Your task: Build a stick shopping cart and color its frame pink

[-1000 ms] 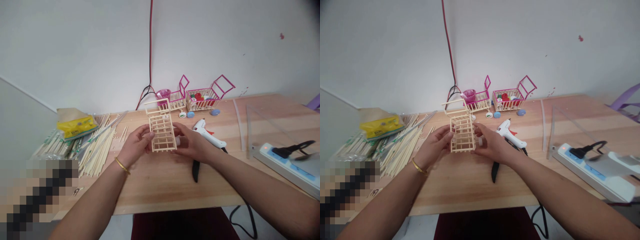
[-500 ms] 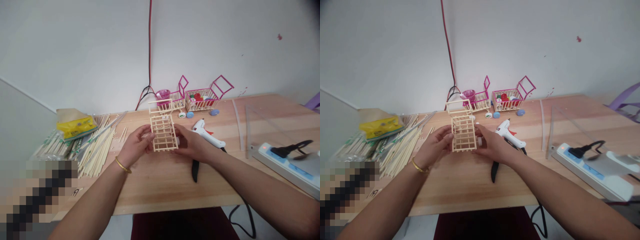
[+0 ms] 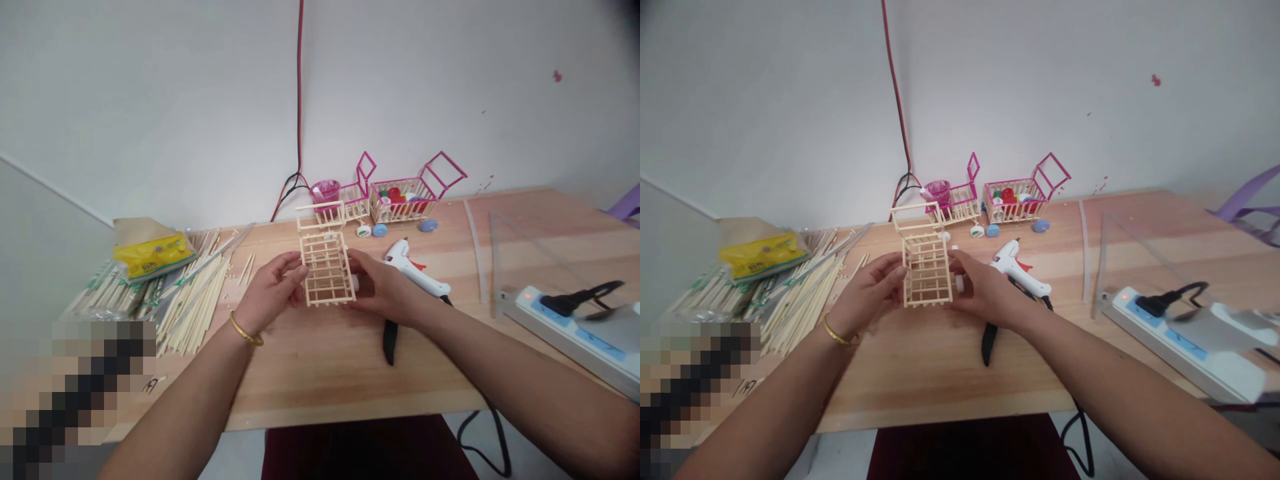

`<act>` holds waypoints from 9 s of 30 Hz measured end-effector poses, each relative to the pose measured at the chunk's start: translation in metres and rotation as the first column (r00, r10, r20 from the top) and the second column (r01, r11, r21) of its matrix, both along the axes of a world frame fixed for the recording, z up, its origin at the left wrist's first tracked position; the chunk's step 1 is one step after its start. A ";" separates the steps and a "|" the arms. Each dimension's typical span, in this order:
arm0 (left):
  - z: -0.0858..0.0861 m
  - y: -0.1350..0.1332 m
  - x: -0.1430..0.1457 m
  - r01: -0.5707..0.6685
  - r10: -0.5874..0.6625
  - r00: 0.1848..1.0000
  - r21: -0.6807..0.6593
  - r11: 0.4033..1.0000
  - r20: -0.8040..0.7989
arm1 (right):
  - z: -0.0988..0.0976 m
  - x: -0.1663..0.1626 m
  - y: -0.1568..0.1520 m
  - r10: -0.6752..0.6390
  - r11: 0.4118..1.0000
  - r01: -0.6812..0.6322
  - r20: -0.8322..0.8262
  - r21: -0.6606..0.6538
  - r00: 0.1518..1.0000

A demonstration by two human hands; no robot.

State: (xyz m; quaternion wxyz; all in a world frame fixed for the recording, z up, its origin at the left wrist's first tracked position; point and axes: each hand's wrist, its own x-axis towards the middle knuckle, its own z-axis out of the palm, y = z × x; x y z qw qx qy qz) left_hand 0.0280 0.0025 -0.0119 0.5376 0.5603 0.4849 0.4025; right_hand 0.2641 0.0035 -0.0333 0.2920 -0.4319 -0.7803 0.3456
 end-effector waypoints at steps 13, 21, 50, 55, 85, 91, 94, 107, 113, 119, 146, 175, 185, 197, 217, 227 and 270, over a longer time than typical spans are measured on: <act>-0.001 0.000 -0.002 0.045 -0.046 0.998 -0.039 0.998 -0.032 | -0.002 0.000 0.001 -0.023 1.000 0.023 0.026 -0.003 0.999; -0.007 0.002 -0.003 0.053 -0.053 0.998 -0.001 0.999 -0.025 | -0.003 -0.001 0.000 -0.009 1.000 0.009 -0.006 -0.020 1.000; -0.003 0.002 -0.005 0.027 -0.025 0.981 0.008 1.000 -0.193 | -0.007 0.001 0.001 -0.037 0.999 0.037 0.004 -0.022 0.999; -0.002 0.002 -0.005 0.042 -0.039 0.981 0.009 0.999 -0.188 | -0.008 0.001 0.001 -0.035 0.999 0.036 0.013 -0.007 0.999; -0.003 0.003 -0.005 0.065 -0.067 0.988 -0.015 0.998 -0.141 | -0.006 -0.001 0.001 -0.002 0.999 0.002 -0.012 -0.034 1.000; -0.003 0.002 -0.004 0.043 -0.045 0.992 -0.023 0.999 -0.120 | -0.006 0.000 0.001 -0.018 1.000 0.018 0.002 -0.017 1.000; -0.003 0.002 -0.003 0.052 -0.055 0.993 -0.032 0.998 -0.101 | -0.004 0.000 0.001 -0.005 1.000 0.005 -0.005 -0.022 1.000; -0.002 0.003 -0.005 0.067 -0.067 0.989 -0.006 0.998 -0.131 | -0.005 0.000 0.001 -0.022 1.000 0.023 0.032 -0.020 0.999; -0.003 0.004 -0.005 0.068 -0.067 0.988 0.002 0.998 -0.137 | -0.005 0.000 0.001 -0.030 0.999 0.031 0.035 -0.027 0.999; -0.003 0.004 -0.006 0.062 -0.062 0.987 -0.003 0.998 -0.147 | -0.006 0.001 0.001 -0.044 0.999 0.045 0.044 -0.011 0.998; -0.002 0.003 -0.006 0.075 -0.075 0.985 -0.004 0.997 -0.157 | 0.000 -0.003 -0.002 -0.033 0.999 0.033 0.027 0.003 0.999; 0.004 0.014 -0.034 0.249 -0.257 0.950 -0.068 0.966 -0.178 | -0.002 -0.006 -0.011 0.020 0.997 -0.018 0.030 -0.069 0.999; 0.007 0.021 -0.049 0.364 -0.373 0.919 -0.088 0.927 -0.127 | -0.004 -0.008 -0.016 0.127 0.990 -0.127 -0.004 -0.054 0.992; -0.003 0.027 -0.058 0.312 -0.324 0.940 -0.114 0.943 -0.104 | -0.006 -0.009 -0.016 0.141 0.989 -0.141 0.007 0.039 0.990; -0.003 0.028 -0.071 0.359 -0.362 0.932 -0.161 0.919 0.011 | -0.006 -0.020 -0.022 0.288 0.951 -0.290 0.037 0.106 0.957; -0.005 0.028 -0.076 0.335 -0.346 0.937 -0.141 0.932 -0.059 | -0.015 -0.023 -0.027 0.348 0.891 -0.357 0.082 0.280 0.934; -0.007 0.022 -0.045 0.315 -0.315 0.949 -0.049 0.948 -0.003 | 0.004 -0.013 -0.022 0.142 0.988 -0.153 0.238 0.029 0.961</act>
